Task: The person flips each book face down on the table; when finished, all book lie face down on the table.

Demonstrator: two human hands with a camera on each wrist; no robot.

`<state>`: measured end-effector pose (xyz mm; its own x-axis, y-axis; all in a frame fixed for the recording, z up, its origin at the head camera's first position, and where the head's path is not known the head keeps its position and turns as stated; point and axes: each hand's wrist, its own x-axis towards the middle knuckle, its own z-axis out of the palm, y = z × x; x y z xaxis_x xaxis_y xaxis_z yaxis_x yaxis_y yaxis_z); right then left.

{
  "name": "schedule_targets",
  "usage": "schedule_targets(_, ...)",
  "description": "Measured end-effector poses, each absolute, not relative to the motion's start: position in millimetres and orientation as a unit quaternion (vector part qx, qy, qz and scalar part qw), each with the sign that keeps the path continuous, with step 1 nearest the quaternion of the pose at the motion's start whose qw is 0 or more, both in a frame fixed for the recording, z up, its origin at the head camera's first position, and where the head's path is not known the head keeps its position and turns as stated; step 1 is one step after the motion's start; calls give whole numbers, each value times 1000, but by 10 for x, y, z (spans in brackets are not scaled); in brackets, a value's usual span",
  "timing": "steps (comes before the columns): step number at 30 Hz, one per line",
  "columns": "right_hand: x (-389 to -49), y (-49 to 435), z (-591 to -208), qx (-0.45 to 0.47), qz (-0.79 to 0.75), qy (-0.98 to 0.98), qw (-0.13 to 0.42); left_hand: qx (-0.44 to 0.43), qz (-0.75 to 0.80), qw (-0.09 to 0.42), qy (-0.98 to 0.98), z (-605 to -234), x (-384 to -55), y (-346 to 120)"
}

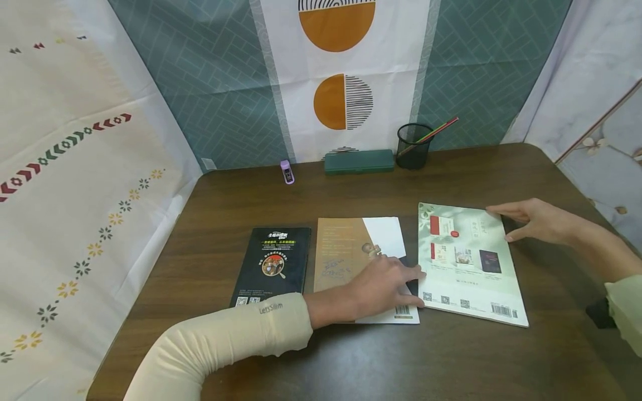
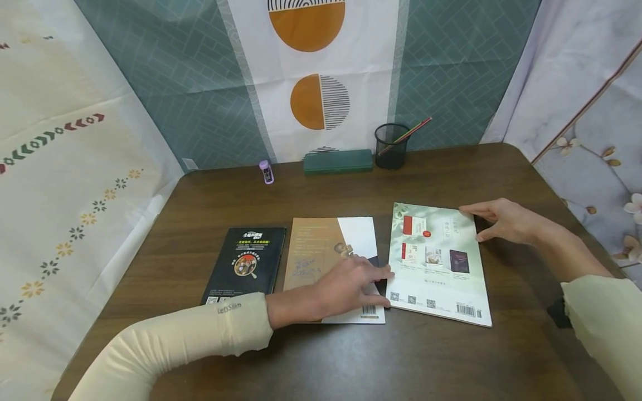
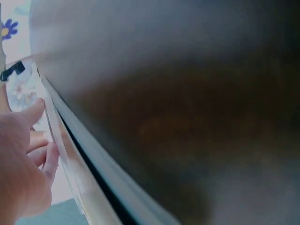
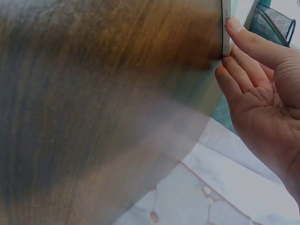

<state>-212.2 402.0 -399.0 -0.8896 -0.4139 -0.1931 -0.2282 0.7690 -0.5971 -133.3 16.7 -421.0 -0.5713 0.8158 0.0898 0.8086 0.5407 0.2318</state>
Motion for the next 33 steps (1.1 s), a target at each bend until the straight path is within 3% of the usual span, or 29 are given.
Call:
schedule_targets(22, -2183, 3959, -3980, -195, -313, 914, 168, 458, 104, -58, 881, -4246, -1145, 232)
schedule_targets(33, -2204, 3917, -4001, -201, -314, 911, 176, 454, 75, -66, 885, -4203, -1047, 277)
